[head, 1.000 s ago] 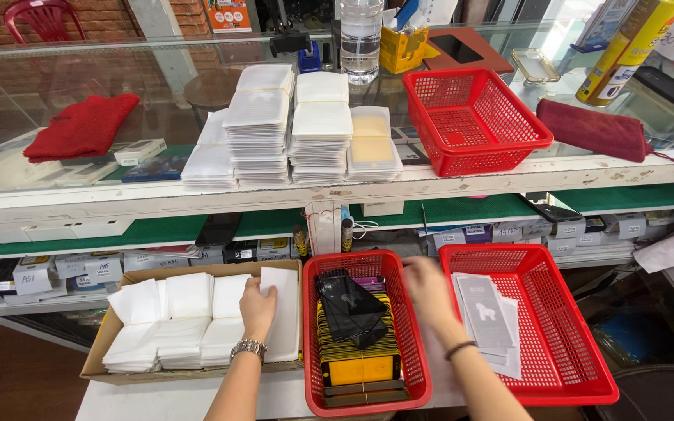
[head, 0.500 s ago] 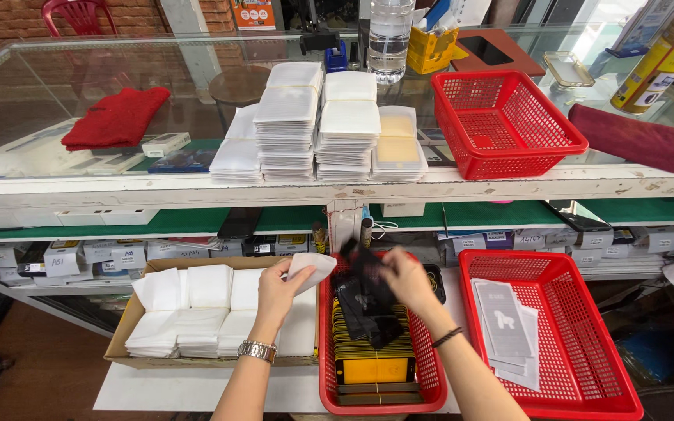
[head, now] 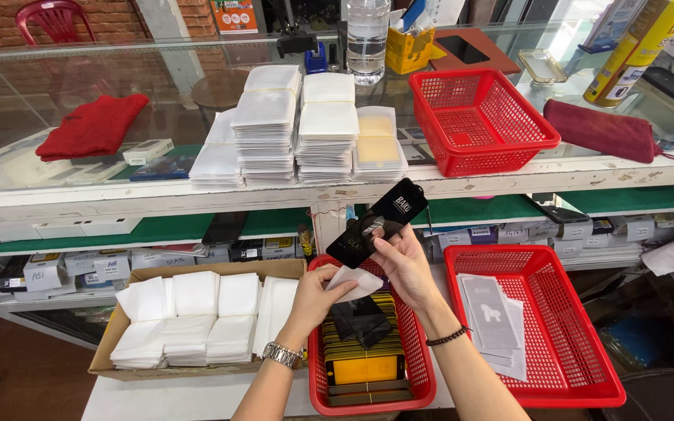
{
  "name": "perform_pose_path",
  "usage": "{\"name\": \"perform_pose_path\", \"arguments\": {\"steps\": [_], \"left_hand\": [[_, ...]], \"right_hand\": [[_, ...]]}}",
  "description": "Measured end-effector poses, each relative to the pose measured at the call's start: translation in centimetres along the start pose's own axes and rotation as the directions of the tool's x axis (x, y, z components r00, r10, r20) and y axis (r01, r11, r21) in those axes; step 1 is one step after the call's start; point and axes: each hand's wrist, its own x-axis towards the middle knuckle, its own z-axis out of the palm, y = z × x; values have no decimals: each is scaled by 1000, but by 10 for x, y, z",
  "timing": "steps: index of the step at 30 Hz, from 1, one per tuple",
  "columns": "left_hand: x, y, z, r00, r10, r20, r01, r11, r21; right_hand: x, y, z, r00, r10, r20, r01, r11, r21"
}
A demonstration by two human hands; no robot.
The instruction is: The person picks up phones with yellow screen protectors attached from a red basket, slides each one into a white paper sleeve, and places the sleeved units into another basket, repeating the packing cycle one unit at a time.
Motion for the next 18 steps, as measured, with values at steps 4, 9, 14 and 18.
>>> {"name": "perform_pose_path", "arguments": {"steps": [4,9,14,18], "left_hand": [[1,0,3,999,49,0,-49,999,-12],[4,-6,-2,986,-168,5,164,951,-261],[5,-7,2,976,-203,82,219,925,-310],[3,-5,10,962,-244,123,270,912,-307]], "right_hand": [[-1,5,-13,1000,18,-4,-18,1000,-20],[-1,-7,-26,1000,11,-24,-17,959,-282],[8,-30,-31,963,266,47,-176,752,-635],[24,-46,-37,994,-99,-55,39,758,-651]]}}
